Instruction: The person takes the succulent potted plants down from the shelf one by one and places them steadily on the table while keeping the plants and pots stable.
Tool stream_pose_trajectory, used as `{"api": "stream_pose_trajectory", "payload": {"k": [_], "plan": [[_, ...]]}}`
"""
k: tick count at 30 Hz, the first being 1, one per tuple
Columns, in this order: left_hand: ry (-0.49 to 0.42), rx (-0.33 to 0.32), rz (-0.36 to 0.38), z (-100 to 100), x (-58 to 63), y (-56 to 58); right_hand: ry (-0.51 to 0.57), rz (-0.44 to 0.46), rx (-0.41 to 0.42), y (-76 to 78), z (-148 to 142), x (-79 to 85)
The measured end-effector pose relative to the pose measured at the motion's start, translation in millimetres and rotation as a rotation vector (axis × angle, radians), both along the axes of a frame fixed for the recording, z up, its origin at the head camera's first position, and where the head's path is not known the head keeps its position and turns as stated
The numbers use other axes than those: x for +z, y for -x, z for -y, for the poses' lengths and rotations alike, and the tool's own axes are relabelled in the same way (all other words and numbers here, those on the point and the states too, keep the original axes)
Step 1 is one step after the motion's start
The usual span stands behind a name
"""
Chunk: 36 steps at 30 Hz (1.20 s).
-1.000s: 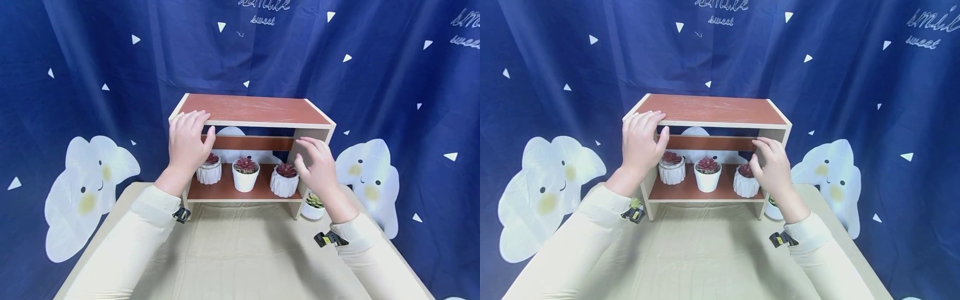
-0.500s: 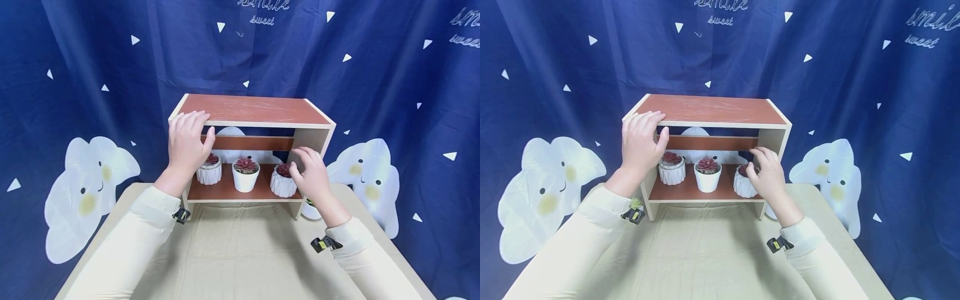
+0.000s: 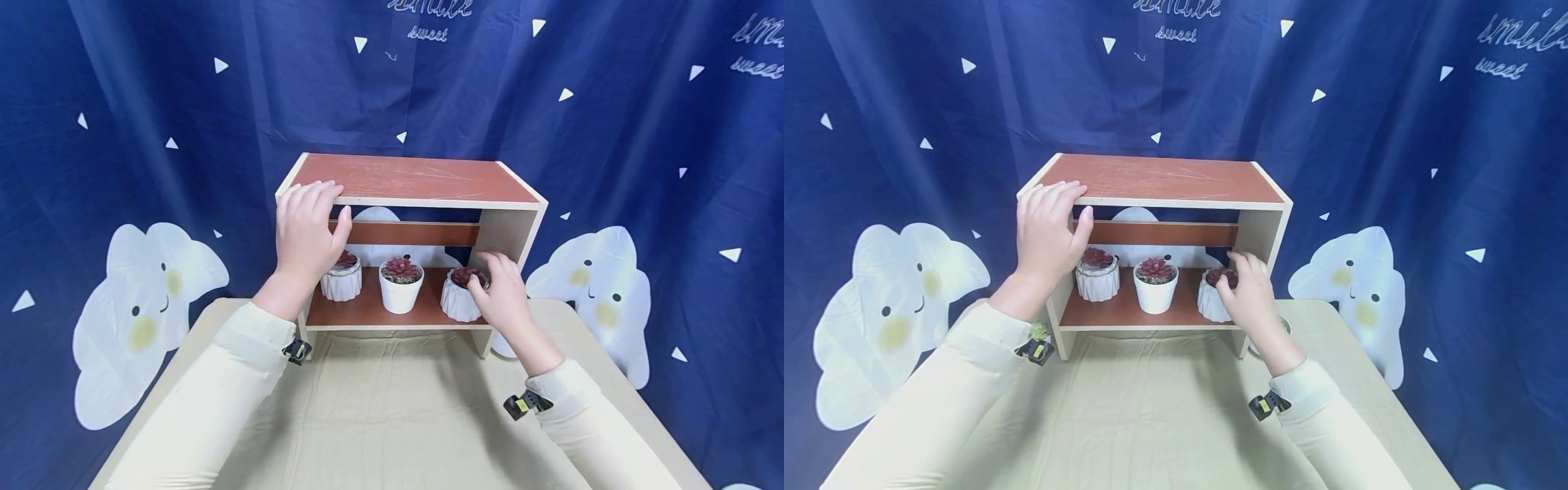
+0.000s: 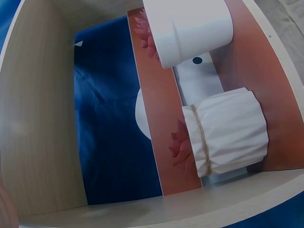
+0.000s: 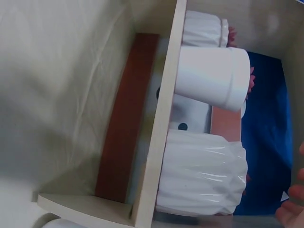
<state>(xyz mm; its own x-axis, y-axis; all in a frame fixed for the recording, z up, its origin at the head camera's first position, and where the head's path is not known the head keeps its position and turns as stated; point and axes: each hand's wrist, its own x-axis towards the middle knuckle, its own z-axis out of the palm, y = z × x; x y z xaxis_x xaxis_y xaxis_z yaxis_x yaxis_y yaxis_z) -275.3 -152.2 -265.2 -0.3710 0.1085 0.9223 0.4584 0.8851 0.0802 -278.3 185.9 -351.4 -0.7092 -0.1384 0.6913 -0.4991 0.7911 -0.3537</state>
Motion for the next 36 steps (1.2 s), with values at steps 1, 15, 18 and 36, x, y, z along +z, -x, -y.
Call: {"api": "stream_pose_trajectory", "payload": {"k": [1, 15, 18, 36], "plan": [[0.001, 0.001, 0.001, 0, -0.1, 0.1, 0.0, 0.012, -0.001, -0.1, 0, -0.9], [0.004, 0.01, 0.012, -1, -0.7, 1.2, 0.011, 0.134, -0.044, 3.1, 5, -13.6], [0.003, 0.007, 0.01, -1, -0.8, 1.8, 0.016, 0.185, -0.061, 5.2, 7, -16.4], [0.007, 0.022, 0.016, -1, -0.2, 1.9, -0.006, 0.247, -0.095, 9.2, 13, -32.9]]}}
